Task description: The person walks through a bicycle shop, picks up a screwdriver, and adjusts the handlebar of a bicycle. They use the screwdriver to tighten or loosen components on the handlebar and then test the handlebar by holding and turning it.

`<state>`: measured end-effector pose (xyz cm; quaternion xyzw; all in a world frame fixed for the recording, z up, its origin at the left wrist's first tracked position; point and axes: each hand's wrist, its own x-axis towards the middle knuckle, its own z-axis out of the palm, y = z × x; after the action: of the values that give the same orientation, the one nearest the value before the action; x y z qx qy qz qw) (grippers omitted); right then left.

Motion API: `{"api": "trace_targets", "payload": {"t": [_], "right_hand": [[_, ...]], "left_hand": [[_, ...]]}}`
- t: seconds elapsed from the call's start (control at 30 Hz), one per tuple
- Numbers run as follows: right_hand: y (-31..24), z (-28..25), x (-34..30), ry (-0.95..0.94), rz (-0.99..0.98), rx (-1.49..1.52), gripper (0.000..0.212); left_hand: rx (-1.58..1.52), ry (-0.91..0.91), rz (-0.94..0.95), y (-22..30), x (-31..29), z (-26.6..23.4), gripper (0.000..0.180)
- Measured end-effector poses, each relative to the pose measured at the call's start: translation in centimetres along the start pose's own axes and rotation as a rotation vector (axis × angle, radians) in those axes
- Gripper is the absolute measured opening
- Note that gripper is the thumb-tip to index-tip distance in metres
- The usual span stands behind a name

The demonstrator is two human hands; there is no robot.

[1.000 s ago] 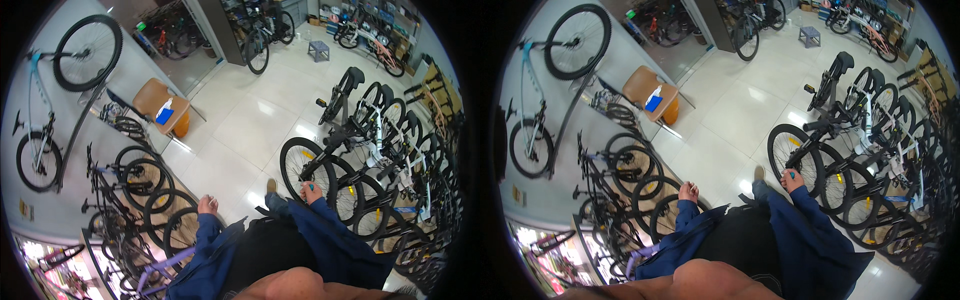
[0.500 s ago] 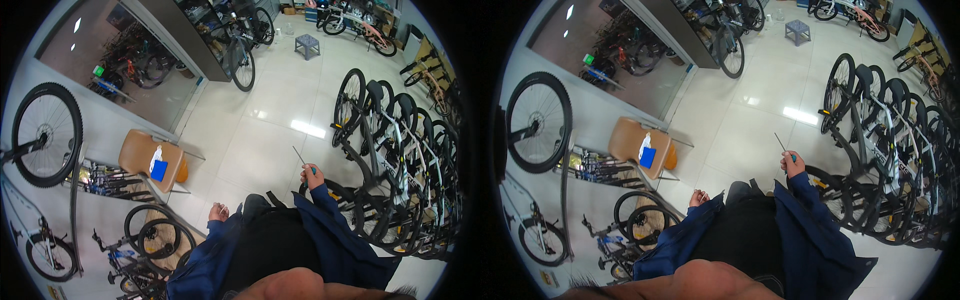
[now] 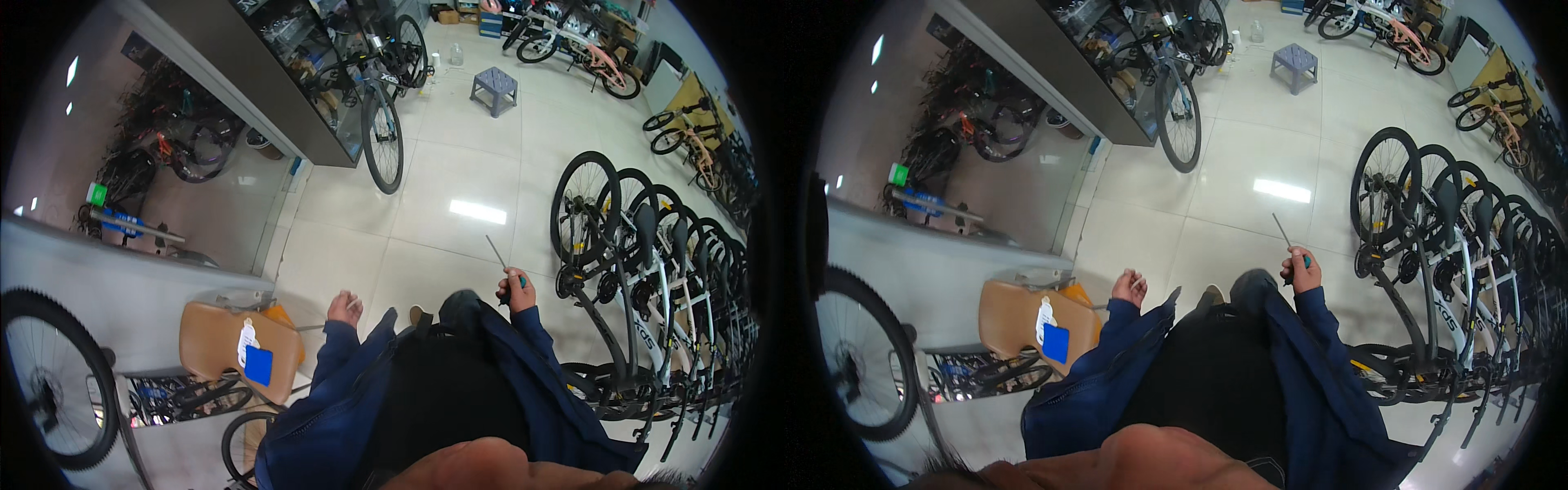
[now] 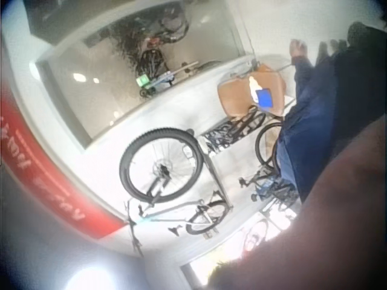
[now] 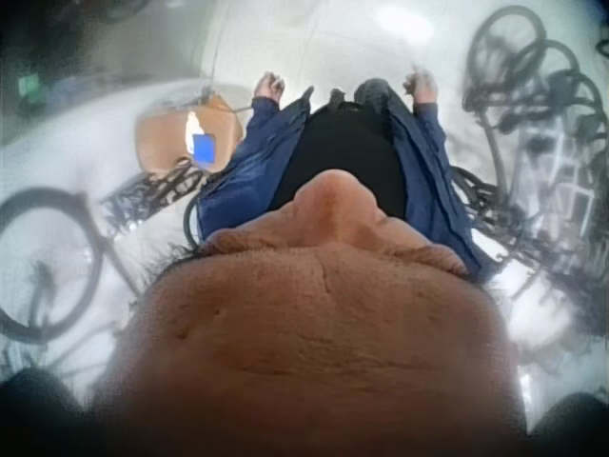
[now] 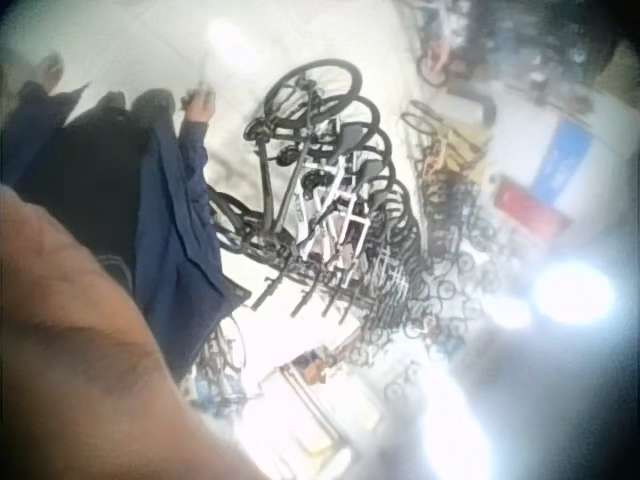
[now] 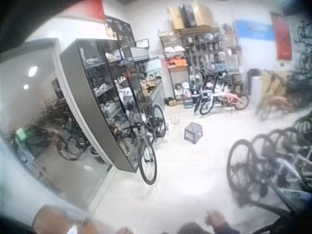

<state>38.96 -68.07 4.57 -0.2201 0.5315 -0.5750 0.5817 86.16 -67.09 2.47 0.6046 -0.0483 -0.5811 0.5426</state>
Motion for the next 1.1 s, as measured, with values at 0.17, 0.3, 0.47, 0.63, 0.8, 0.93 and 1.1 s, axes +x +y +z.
{"api": "trace_targets", "payload": {"t": [0.17,0.3,0.47,0.63,0.8,0.93,1.1], "right_hand": [[-2.4,6.5,9.8,0.067,-0.003,0.014,0.034],[-4.5,10.2,18.9,0.049,-0.006,0.03,0.033],[-9.1,15.3,29.7,-0.016,-0.018,-0.064,0.032],[-13.8,21.3,38.0,-0.065,0.0,-0.107,0.03],[-16.3,28.8,45.0,-0.143,-0.067,-0.105,0.028],[-16.6,35.2,50.1,-0.125,-0.05,-0.115,0.027],[-16.3,41.7,55.0,-0.085,-0.021,-0.076,0.029]], "left_hand": [[0.088,-0.105,0.085,10.2,11.2,11.9,0.021],[0.102,-0.126,0.103,13.3,18.3,18.9,0.027],[0.13,-0.121,0.069,16.4,24.9,26.6,0.029],[0.18,-0.23,0.106,21.1,32.0,33.9,0.031],[0.289,-0.389,0.185,27.3,42.0,42.7,0.035],[0.39,-0.524,0.33,32.0,49.8,50.0,0.039],[0.579,-0.748,0.486,35.0,57.9,56.6,0.039]]}}
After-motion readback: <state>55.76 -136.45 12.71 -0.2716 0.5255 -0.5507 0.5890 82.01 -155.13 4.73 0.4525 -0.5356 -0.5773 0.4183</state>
